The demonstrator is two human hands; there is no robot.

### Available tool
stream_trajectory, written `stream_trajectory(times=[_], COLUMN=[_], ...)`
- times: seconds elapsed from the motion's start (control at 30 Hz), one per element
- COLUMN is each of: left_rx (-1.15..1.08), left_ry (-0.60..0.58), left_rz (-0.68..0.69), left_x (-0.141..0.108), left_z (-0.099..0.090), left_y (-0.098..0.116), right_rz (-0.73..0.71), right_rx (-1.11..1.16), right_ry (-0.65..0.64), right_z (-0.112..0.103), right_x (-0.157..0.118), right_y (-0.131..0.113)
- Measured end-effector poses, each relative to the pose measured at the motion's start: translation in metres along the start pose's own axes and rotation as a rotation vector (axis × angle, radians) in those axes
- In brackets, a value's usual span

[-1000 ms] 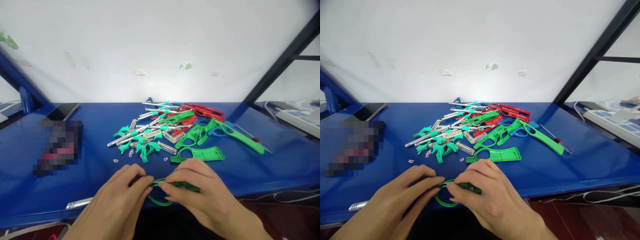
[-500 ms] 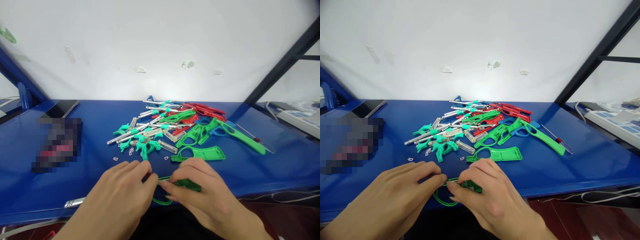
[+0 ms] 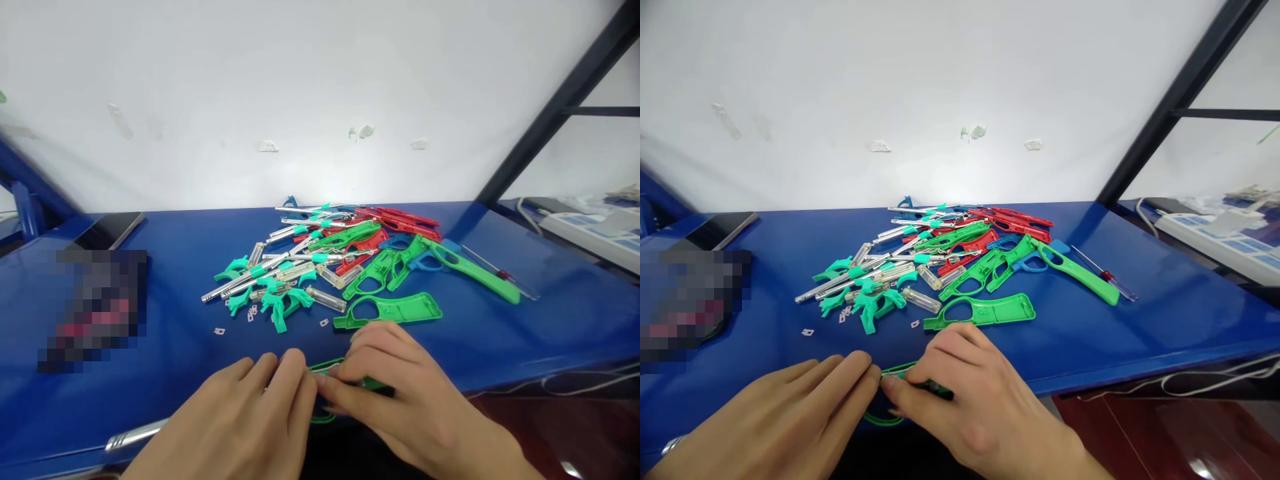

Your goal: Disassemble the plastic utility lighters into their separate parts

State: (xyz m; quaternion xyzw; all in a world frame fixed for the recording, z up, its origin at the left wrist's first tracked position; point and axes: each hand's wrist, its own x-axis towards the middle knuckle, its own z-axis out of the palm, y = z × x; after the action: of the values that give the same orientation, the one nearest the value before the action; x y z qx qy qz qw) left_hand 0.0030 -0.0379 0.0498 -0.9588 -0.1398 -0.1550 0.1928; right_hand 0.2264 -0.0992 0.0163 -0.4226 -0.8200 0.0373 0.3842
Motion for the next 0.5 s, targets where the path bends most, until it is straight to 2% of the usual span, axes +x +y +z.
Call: stream_trajectory(times=[0.2,0.4,0.5], left_rx=[-0.109,-0.215,-0.228], left_ry=[-0.013,-0.049,-0.036], left_rz=[-0.045,-0.124,-0.138], left_x=[-0.005,-0.004,-0.007], left_z=[0.003,0.011,0.015], left_y=[-0.006,-0.010,-0.011], right_rz=[0.112,-0.018,-0.001], right_rx=[0.096,-0.018,-0.028], right_ry=[0.019,0.019,0.045], right_z=[0.001,-0.001,-0.002], right_x=[0.001,0.002,0.003], right_y=[-0.001,-0.001,-0.003])
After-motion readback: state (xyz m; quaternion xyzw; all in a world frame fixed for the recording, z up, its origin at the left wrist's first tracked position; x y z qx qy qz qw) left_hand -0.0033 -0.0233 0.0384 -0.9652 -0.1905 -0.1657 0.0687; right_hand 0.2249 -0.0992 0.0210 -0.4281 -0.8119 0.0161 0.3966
